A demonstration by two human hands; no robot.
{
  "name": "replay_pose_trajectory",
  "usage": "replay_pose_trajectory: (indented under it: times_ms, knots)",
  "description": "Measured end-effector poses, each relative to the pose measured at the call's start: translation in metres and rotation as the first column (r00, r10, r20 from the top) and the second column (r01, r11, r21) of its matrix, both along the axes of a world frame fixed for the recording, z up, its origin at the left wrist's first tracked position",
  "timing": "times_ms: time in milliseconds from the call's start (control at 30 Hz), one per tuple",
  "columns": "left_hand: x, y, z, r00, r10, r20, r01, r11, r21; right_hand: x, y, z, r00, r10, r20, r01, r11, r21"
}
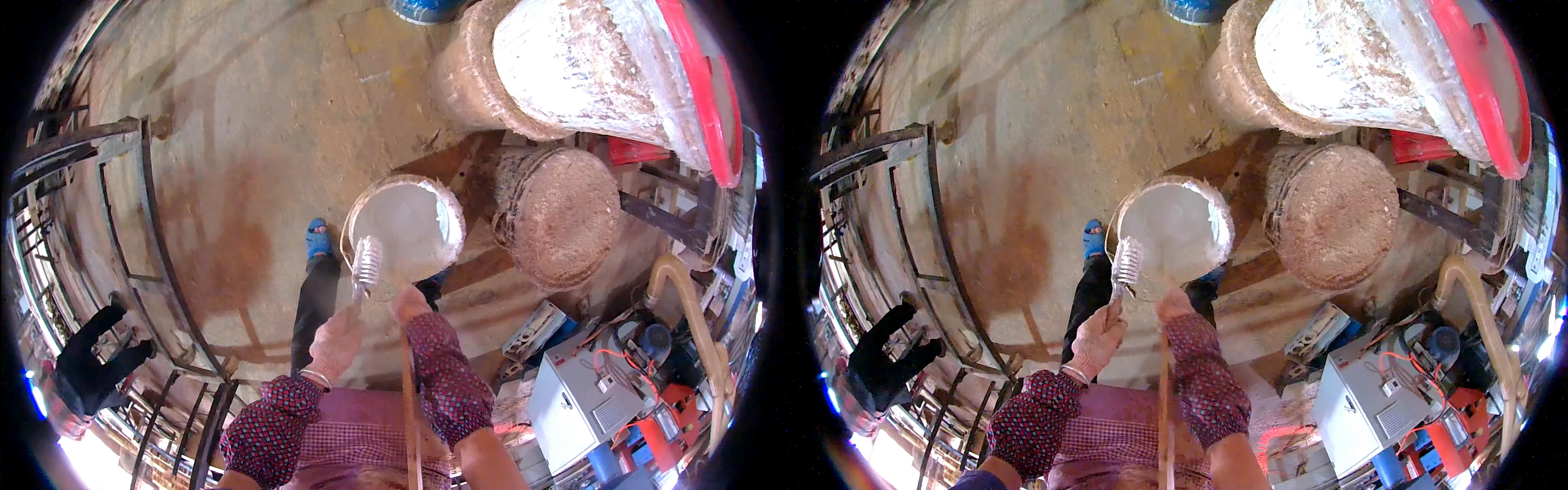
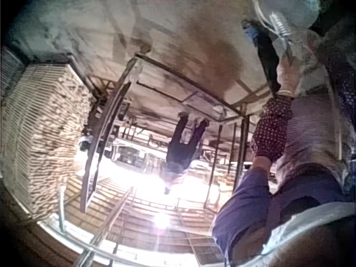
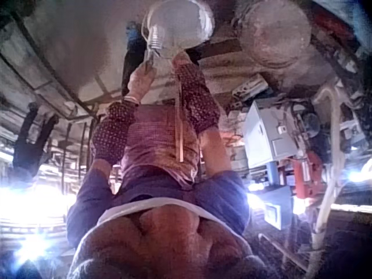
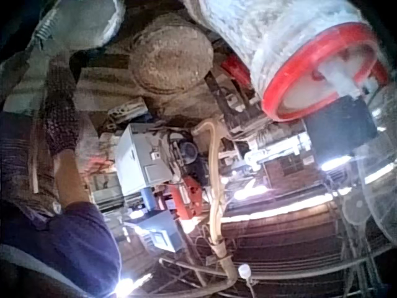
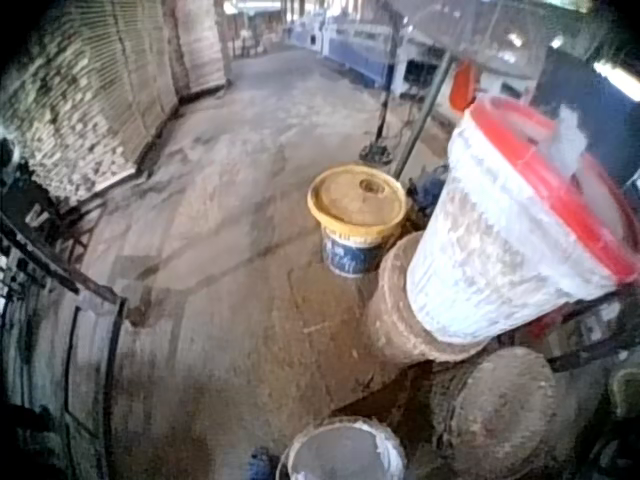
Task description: The person pours a white liquid from a bucket into a larger container, then uses a brush to stir the mixture. They also add a dark liquid from a smaller container and continue stirring the combined substances.
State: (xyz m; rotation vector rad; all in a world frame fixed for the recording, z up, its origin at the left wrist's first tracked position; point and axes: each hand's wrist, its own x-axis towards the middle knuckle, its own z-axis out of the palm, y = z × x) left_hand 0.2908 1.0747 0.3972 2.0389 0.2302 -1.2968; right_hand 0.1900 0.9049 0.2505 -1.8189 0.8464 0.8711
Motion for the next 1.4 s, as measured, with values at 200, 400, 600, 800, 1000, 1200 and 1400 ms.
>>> replay_pose_trajectory:
  times_ms: [200, 400, 600, 800, 1000, 1200, 1400]
  knots:
    - [-0.014, 0.01, -0.001, 0.995, 0.102, -0.007, -0.102, 0.995, -0.005, 0.069, -0.027, 0.051, 0.863, -0.447, -0.237, 0.503, 0.807, 0.31]
    - [-0.017, -0.003, 0.007, 0.994, 0.111, -0.017, -0.111, 0.994, 0.009, 0.034, -0.029, 0.076, 0.876, -0.481, -0.035, 0.479, 0.86, 0.174]
    - [-0.023, -0.019, 0.025, 0.969, 0.226, -0.096, -0.23, 0.973, -0.031, 0.027, -0.042, 0.142, 0.651, -0.676, -0.345, 0.757, 0.542, 0.366]
    - [-0.026, -0.035, 0.053, 0.886, 0.352, -0.302, -0.366, 0.931, 0.012, 0.009, -0.046, 0.193, 0.661, -0.674, -0.329, 0.746, 0.545, 0.382]
    - [-0.031, -0.035, 0.097, 0.844, 0.41, -0.346, -0.442, 0.897, -0.017, -0.004, -0.042, 0.234, 0.666, -0.65, -0.365, 0.745, 0.57, 0.346]
    - [-0.021, -0.023, 0.157, 0.875, 0.384, -0.296, -0.428, 0.898, -0.101, 0.011, -0.044, 0.292, 0.84, -0.475, -0.262, 0.541, 0.774, 0.33]
    - [-0.001, -0.021, 0.205, 0.908, 0.333, -0.254, -0.375, 0.917, -0.136, 0.002, -0.038, 0.308, 0.726, -0.613, -0.312, 0.683, 0.584, 0.439]
